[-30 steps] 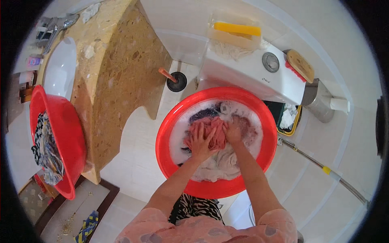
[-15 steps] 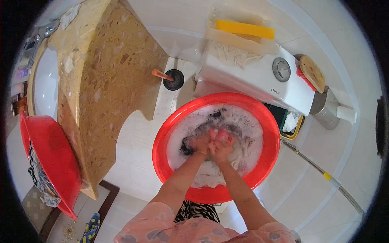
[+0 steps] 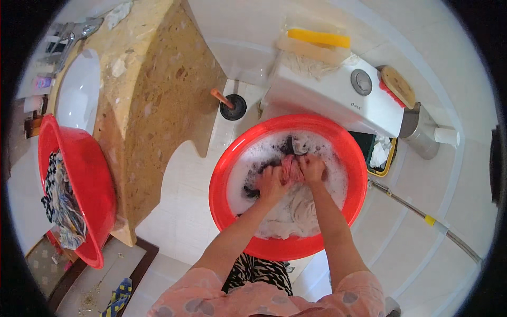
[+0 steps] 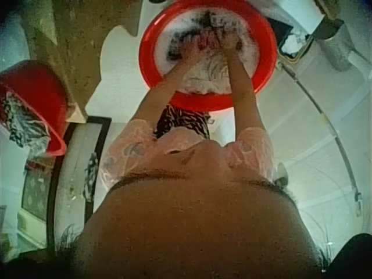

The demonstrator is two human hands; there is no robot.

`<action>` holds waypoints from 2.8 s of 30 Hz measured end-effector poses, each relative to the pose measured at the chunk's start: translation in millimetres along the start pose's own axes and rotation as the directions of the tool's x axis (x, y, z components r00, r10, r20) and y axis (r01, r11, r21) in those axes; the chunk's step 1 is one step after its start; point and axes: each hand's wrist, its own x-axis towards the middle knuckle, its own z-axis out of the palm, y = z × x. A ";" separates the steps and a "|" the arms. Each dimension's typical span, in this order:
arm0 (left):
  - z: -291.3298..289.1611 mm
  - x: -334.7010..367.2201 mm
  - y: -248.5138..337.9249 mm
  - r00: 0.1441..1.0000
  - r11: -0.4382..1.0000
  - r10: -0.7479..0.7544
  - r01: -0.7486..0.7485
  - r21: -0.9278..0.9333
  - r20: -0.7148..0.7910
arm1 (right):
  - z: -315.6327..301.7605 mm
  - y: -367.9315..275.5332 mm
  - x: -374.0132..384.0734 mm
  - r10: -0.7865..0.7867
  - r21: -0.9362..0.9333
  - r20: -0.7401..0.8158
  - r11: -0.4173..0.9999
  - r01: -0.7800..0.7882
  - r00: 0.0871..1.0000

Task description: Hand-washing clothes in a basin in a bathroom.

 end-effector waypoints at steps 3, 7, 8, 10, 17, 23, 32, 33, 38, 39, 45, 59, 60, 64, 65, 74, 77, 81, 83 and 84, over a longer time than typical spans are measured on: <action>-14.1 -29.5 5.6 0.980 0.990 0.118 -0.128 -0.054 -0.160 | -13.3 34.3 -25.4 0.028 0.268 -0.343 0.961 0.070 0.939; -15.1 -72.1 -0.2 0.955 0.956 0.286 -0.290 0.038 0.080 | -20.3 29.8 -54.7 -0.102 0.178 -0.397 0.966 0.186 0.912; -9.4 -84.3 -4.1 0.923 0.934 0.349 -0.356 0.015 0.164 | -19.5 17.4 -59.4 -0.248 0.021 -0.314 0.963 0.268 0.917; -3.4 -94.3 -13.0 0.855 0.867 0.475 -0.496 0.055 0.209 | -23.1 -22.7 -72.9 -0.297 -0.132 -0.080 0.949 0.286 0.951; 12.4 -59.9 -13.7 0.983 0.963 0.158 -0.174 0.207 0.089 | 17.7 8.4 -63.4 0.028 -0.092 -0.117 0.995 -0.039 0.993; 33.1 -54.2 -33.3 0.992 0.963 0.047 -0.077 0.260 0.120 | -69.9 1.9 -76.2 -0.045 0.170 -0.263 0.981 0.092 0.964; 31.6 -38.7 -20.1 0.965 0.993 0.038 -0.065 0.096 0.259 | -97.4 331.2 -99.6 0.241 0.967 0.083 0.216 -0.136 0.967; 32.4 -42.5 -26.4 0.962 0.994 0.037 -0.064 0.093 0.269 | -81.1 330.3 -96.8 0.238 0.969 0.199 0.099 -0.227 0.951; 54.5 -59.3 -61.1 0.988 0.991 0.098 -0.108 0.083 0.122 | -55.3 292.6 -70.7 0.380 0.879 0.398 0.102 -0.466 0.835; 55.6 -61.8 -59.1 0.987 0.994 0.094 -0.101 0.048 0.129 | -57.6 291.8 -64.4 0.383 0.871 0.403 0.118 -0.477 0.831; 61.1 -57.5 -64.5 0.962 0.987 0.060 -0.017 -0.159 0.267 | -59.5 280.5 -42.9 0.370 0.836 0.439 0.166 -0.523 0.819; 65.9 -60.9 -67.8 0.988 0.972 0.074 -0.040 -0.232 0.135 | -92.1 240.4 -29.9 0.340 0.826 0.423 0.238 -0.512 0.840; 65.5 -64.0 -69.3 0.993 0.975 0.080 -0.060 -0.215 0.087 | -96.3 235.9 -32.6 0.343 0.828 0.424 0.229 -0.512 0.839; 57.9 -60.3 -63.9 0.987 0.979 0.057 -0.026 -0.202 0.149 | -114.6 245.0 -41.1 0.367 0.897 0.353 0.130 -0.423 0.861; 55.2 -59.8 -62.9 0.987 0.980 0.042 -0.010 -0.201 0.156 | -115.9 249.4 -42.4 0.376 0.920 0.326 0.084 -0.383 0.867; 69.9 -58.0 -70.4 0.990 0.972 0.084 -0.056 -0.229 0.114 | -142.9 269.4 -67.5 0.714 0.896 -0.116 0.376 -0.238 0.691; 67.3 -57.3 -66.0 0.989 0.978 0.060 -0.031 -0.208 0.133 | -110.6 202.0 -93.6 0.381 0.682 -0.412 0.731 0.003 0.828; 27.5 -63.2 -42.2 0.990 0.988 -0.056 0.074 -0.138 0.133 | -43.6 -5.9 -85.8 -0.338 -0.005 -0.175 0.940 0.342 0.925; 22.8 -70.4 -38.8 0.997 0.997 0.070 -0.070 0.023 -0.013 | -15.5 -15.9 -59.4 -0.413 -0.214 -0.051 0.894 0.394 0.909; 27.0 -69.5 -29.4 0.984 0.983 0.163 -0.156 0.094 -0.070 | 5.0 15.5 -43.6 -0.255 -0.219 -0.003 0.944 0.248 0.967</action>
